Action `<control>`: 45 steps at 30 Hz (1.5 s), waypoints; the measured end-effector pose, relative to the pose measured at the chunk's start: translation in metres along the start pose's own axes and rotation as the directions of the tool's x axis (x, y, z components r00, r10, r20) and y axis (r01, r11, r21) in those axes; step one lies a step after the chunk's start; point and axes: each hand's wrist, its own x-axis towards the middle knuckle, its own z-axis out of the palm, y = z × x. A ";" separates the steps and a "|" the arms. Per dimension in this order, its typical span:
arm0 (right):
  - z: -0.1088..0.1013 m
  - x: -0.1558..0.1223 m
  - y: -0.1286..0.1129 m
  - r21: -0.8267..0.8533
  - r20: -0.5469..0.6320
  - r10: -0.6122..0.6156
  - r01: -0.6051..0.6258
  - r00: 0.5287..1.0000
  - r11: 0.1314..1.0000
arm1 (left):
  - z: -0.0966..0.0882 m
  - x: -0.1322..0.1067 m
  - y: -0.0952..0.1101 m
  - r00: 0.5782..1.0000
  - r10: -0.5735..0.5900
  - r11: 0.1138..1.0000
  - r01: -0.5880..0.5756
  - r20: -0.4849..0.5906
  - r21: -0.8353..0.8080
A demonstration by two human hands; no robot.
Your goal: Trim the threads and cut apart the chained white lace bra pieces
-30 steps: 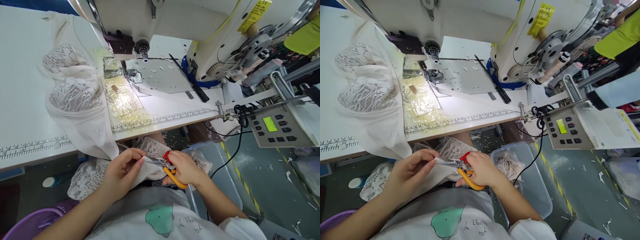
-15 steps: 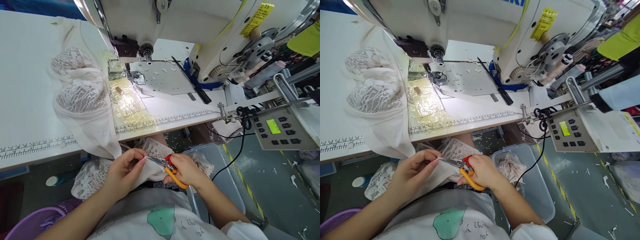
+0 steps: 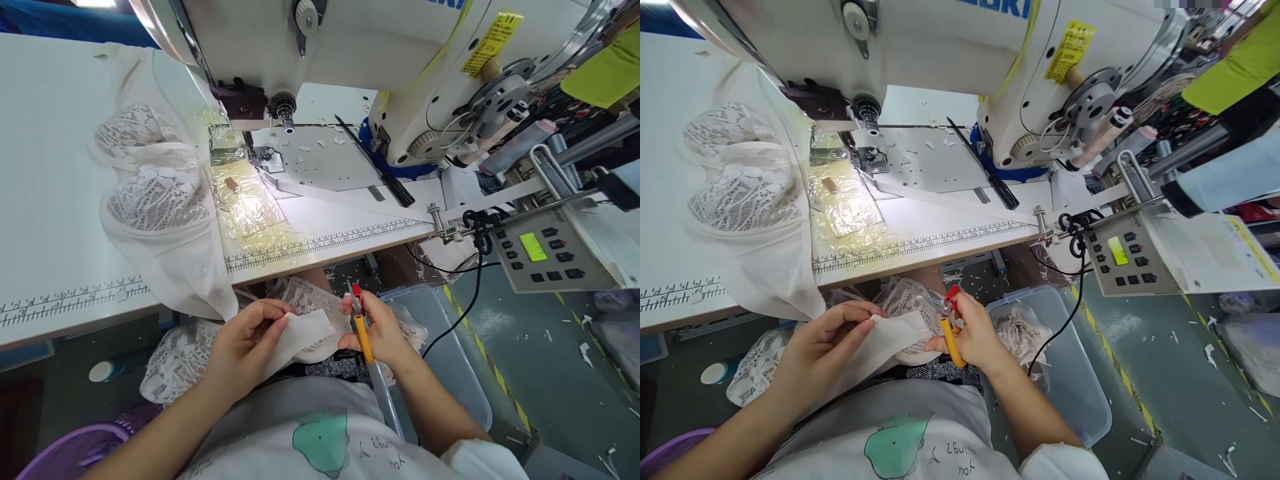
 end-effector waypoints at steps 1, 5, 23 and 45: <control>0.000 -0.001 -0.004 0.019 0.004 0.000 0.000 1.000 1.000 | 0.000 0.000 0.000 1.000 0.028 1.000 -0.028 0.001 0.012; 0.005 -0.002 -0.016 0.032 0.050 -0.050 0.049 0.997 0.998 | 0.000 -0.003 -0.002 0.989 0.147 0.988 -0.148 0.020 0.051; 0.011 -0.005 -0.024 0.141 0.198 0.142 -0.171 0.970 0.975 | -0.001 -0.008 0.000 0.971 -0.237 0.932 0.226 -0.004 -0.284; 0.005 -0.011 -0.019 -0.208 0.185 -0.051 0.090 0.981 0.974 | 0.008 -0.010 -0.002 0.955 0.296 0.940 -0.285 -0.033 0.186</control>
